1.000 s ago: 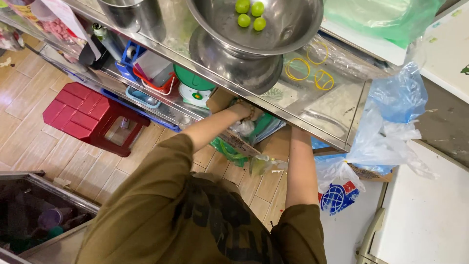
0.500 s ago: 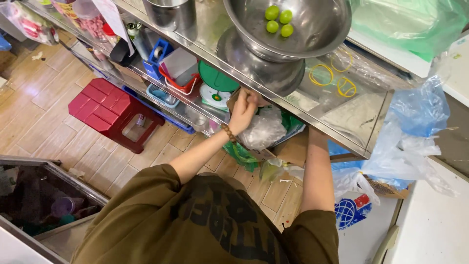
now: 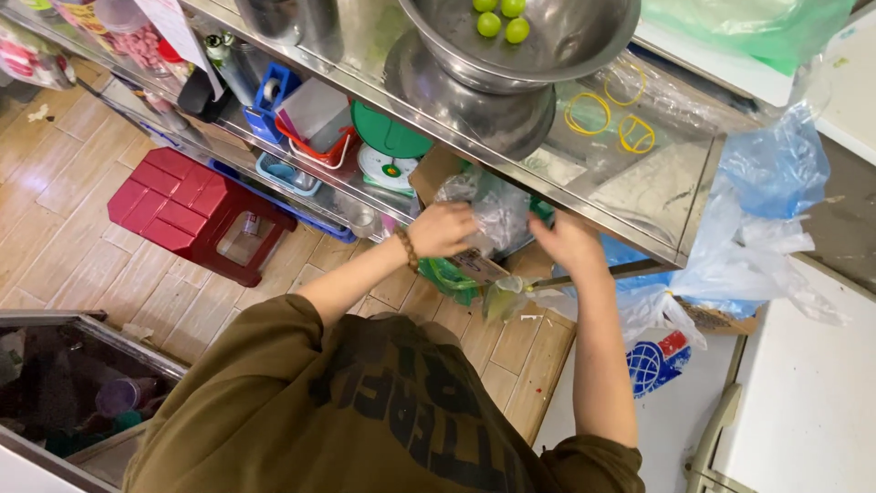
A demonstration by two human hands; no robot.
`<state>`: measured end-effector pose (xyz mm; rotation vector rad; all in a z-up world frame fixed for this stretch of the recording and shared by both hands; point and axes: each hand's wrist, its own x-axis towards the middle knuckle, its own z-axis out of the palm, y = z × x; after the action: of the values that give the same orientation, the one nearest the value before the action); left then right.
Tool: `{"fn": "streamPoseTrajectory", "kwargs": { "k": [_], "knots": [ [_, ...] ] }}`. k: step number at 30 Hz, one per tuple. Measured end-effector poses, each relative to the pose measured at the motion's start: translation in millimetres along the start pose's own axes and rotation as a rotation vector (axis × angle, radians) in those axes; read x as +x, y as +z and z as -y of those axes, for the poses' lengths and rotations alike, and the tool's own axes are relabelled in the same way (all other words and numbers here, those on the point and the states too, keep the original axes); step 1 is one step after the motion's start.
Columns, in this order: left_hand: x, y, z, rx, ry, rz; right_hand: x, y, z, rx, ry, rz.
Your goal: Scraping frosting from a mixer whisk into a bowl.
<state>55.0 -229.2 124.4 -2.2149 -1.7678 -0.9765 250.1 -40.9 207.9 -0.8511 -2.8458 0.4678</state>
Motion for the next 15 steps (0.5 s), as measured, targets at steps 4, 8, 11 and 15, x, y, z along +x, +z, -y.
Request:
{"fn": "streamPoseTrajectory", "kwargs": {
  "k": [4, 8, 11, 15],
  "knots": [
    [43.8, 15.1, 27.9, -0.104, -0.447, 0.007, -14.9, -40.0, 65.3, 0.240, -0.315, 0.195],
    [87.0, 94.9, 90.9, -0.196, -0.497, -0.239, 41.5, 4.7, 23.1, 0.074, -0.365, 0.029],
    [87.3, 117.1, 99.7, -0.223, -0.426, -0.424, 79.9, 84.7, -76.1, 0.188, -0.146, -0.325],
    [86.4, -6.0, 8.6, -0.064, -0.371, -0.281, 148.8, 106.6, -168.8, -0.080, 0.106, -0.476]
  ]
}}
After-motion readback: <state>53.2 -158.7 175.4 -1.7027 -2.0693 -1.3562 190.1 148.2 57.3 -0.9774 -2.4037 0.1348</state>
